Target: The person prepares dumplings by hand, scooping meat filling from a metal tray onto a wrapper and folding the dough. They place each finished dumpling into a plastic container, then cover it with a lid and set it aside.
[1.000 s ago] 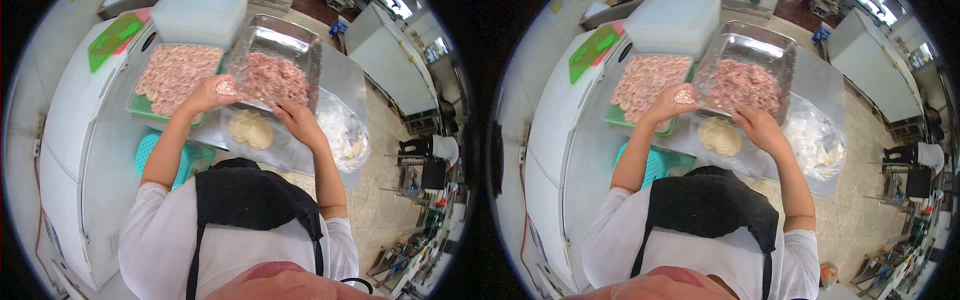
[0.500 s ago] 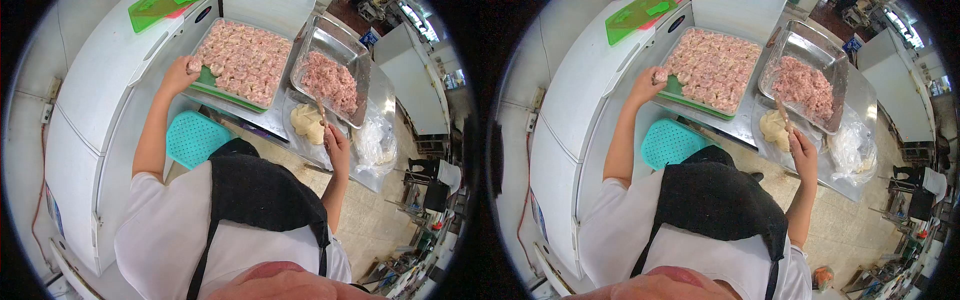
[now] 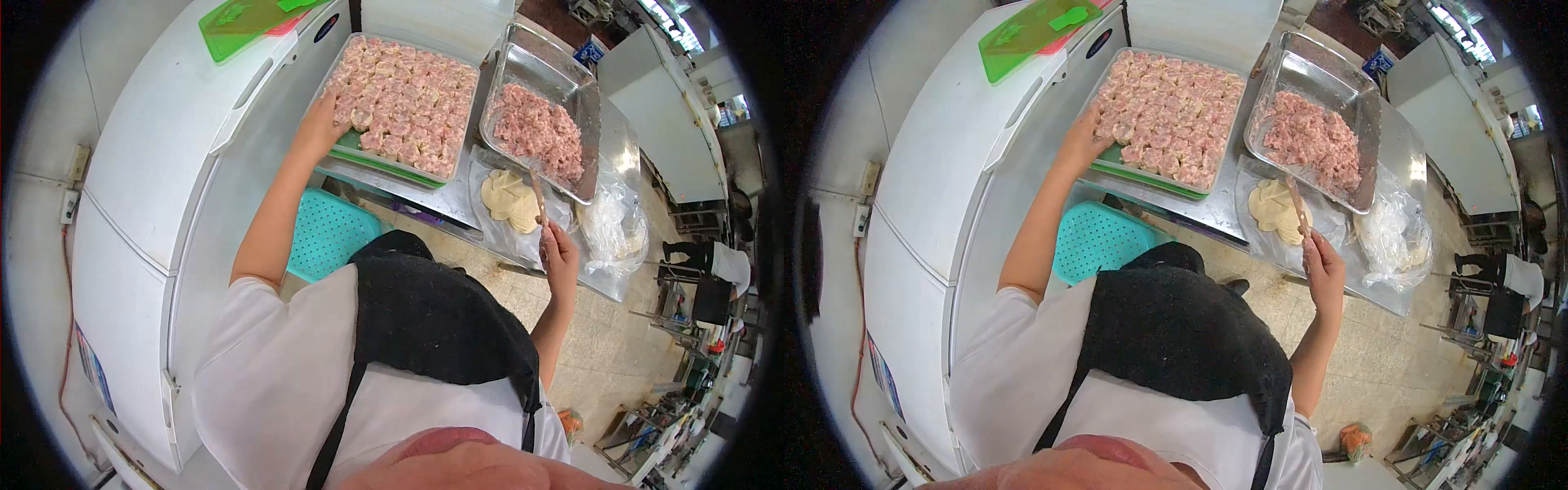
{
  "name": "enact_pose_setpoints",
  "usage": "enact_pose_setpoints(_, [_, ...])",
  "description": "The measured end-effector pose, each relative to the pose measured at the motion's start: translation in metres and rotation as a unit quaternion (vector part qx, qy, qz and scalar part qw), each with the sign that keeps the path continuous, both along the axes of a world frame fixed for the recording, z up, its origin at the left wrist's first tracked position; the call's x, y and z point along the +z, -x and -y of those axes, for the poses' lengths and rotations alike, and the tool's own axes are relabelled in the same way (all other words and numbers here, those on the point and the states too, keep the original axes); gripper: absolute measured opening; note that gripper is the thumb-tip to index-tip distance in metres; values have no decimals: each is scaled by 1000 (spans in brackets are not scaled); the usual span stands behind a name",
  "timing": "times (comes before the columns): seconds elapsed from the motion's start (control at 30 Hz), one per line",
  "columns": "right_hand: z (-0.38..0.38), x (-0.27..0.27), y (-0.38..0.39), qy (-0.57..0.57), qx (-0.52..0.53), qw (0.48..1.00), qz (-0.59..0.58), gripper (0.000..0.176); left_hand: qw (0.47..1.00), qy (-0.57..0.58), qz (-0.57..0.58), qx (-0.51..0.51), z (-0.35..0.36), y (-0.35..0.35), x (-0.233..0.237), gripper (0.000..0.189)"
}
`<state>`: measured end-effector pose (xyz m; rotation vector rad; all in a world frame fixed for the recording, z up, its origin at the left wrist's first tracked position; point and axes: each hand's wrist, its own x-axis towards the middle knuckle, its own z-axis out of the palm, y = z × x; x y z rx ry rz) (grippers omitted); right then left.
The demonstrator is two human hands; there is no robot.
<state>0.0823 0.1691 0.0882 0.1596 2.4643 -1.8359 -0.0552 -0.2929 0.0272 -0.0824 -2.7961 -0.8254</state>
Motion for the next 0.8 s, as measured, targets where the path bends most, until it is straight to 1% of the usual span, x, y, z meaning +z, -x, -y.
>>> enact_pose_setpoints(0.1, [-1, 3, 8, -7, -13, 1000, 27, 32, 1000, 14, 1, 2, 3, 17, -16, 74])
enact_pose_setpoints(0.17, [-6, 3, 18, -93, 16, 995, -16, 32, 992, 27, -119, -25, 3, 20, -29, 74])
enact_pose_setpoints(0.2, [-3, 12, 20, -102, 22, 994, -15, 33, 994, 14, -104, -39, 2, 19, -25, 74])
enact_pose_setpoints(0.23, [-5, 10, 24, -88, 31, 995, -35, 35, 995, 2, -89, -53, 1, 15, -19, 73])
enact_pose_setpoints(0.3, [-12, 11, 29, -97, 45, 993, -45, 37, 996, 36, -45, -68, -10, 1, 6, 72])
enact_pose_setpoints(0.33, [-18, 9, 33, -96, 23, 994, -49, 37, 998, 54, -25, -37, -28, -12, 30, 69])
enact_pose_setpoints(0.37, [-25, 3, 38, -83, 62, 992, -67, 38, 997, 74, -5, -3, -49, -22, 48, 65])
enact_pose_setpoints(0.4, [-31, 1, 41, -70, 104, 988, -87, 39, 997, 77, -13, -18, -69, -25, 52, 65])
enact_pose_setpoints(0.43, [-37, 3, 43, -69, 90, 989, -93, 39, 994, 75, -73, -39, -91, -26, 53, 61])
enact_pose_setpoints(0.47, [-43, 6, 45, -93, 109, 986, -87, 40, 987, 70, -132, -57, -113, -26, 54, 56])
enact_pose_setpoints(0.5, [-50, 9, 48, -118, 130, 981, -81, 41, 987, 28, -122, -103, -140, -25, 48, 52])
enact_pose_setpoints(0.53, [-59, 9, 52, -118, 121, 982, -87, 41, 983, -14, -112, -148, -169, -23, 40, 47])
enact_pose_setpoints(0.6, [-79, 4, 60, -124, 169, 973, -99, 43, 953, -49, -79, -287, -233, -22, 38, 43])
enact_pose_setpoints(0.67, [-97, 5, 64, -140, 161, 970, -116, 40, 931, -118, -33, -344, -284, -21, 13, 40])
enact_pose_setpoints(0.73, [-116, 9, 68, -113, 187, 971, -97, 37, 926, -104, -17, -361, -322, -19, -7, 40])
enact_pose_setpoints(0.8, [-137, 10, 72, -126, 195, 969, -86, 35, 923, -90, 5, -374, -346, -21, -25, 40])
